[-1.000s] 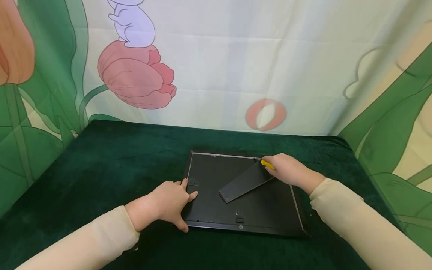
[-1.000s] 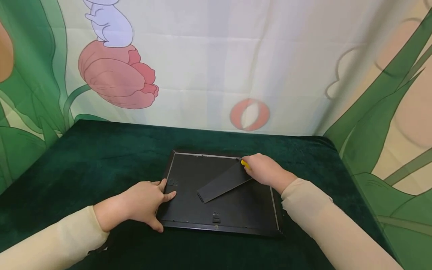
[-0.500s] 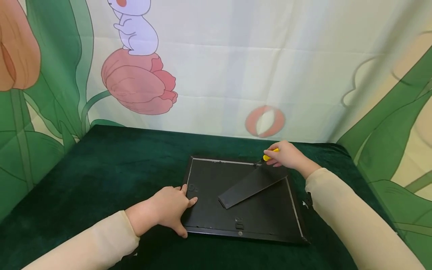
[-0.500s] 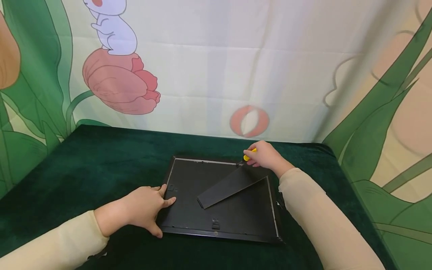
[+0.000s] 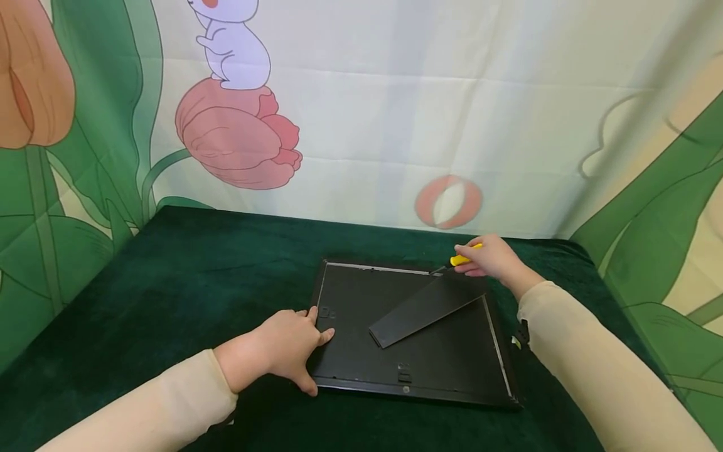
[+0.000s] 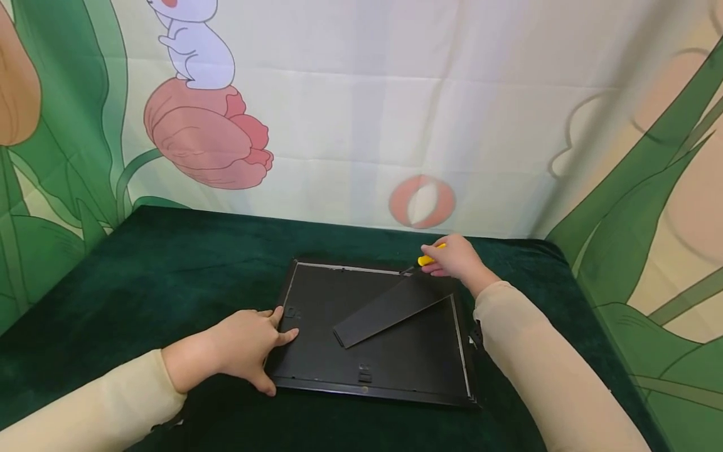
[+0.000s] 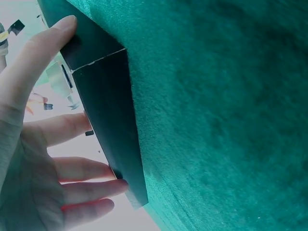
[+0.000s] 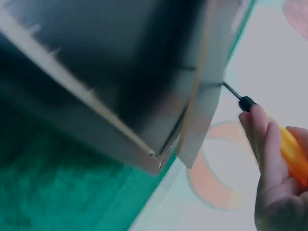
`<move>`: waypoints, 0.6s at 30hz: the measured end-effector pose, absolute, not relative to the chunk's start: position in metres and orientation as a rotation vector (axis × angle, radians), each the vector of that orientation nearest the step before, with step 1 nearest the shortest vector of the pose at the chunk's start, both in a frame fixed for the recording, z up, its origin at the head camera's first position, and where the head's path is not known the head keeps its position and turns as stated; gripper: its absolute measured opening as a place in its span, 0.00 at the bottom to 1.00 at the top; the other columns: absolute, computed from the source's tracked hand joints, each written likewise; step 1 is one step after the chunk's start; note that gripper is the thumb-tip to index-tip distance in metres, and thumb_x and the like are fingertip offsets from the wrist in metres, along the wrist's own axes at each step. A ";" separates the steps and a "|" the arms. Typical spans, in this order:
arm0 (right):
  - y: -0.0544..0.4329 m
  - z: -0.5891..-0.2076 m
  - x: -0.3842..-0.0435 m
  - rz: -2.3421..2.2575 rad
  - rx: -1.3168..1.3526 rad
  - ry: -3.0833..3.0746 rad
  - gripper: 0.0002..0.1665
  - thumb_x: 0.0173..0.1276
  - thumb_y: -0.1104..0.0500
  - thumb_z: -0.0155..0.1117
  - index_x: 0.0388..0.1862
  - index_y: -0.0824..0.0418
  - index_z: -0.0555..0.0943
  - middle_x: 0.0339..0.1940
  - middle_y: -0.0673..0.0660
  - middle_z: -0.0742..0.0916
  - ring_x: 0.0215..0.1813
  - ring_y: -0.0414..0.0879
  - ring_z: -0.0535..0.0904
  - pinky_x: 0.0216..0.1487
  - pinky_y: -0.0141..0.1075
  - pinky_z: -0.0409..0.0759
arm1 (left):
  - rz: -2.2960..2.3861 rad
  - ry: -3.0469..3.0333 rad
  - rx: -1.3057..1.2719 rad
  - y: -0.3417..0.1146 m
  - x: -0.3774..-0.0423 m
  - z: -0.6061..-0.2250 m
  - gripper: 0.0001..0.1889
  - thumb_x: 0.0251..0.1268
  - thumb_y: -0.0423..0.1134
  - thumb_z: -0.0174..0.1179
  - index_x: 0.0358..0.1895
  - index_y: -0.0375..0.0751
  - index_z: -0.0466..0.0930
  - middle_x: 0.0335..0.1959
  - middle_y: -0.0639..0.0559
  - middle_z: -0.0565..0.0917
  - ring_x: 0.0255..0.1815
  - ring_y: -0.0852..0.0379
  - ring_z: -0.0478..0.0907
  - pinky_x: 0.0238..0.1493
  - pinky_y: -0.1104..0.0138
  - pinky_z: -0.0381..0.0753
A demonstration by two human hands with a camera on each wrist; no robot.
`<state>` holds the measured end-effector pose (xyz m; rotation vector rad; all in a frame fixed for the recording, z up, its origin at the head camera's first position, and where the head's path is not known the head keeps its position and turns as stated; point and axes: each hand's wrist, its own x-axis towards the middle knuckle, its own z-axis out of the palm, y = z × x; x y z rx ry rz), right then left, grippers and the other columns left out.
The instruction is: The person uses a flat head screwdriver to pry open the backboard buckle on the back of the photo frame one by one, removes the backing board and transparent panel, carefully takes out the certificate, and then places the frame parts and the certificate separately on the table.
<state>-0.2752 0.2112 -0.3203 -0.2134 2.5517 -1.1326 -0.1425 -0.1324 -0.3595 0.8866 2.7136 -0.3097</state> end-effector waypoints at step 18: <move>0.137 -0.329 -0.239 -0.653 -0.773 2.685 0.19 0.68 0.56 0.58 0.55 0.63 0.77 0.38 0.54 0.84 0.33 0.44 0.80 0.36 0.35 0.78 | -0.280 2.701 0.870 -0.131 -0.143 -0.358 0.50 0.34 0.73 0.64 0.66 0.51 0.69 0.62 0.32 0.69 0.57 0.41 0.73 0.52 0.55 0.75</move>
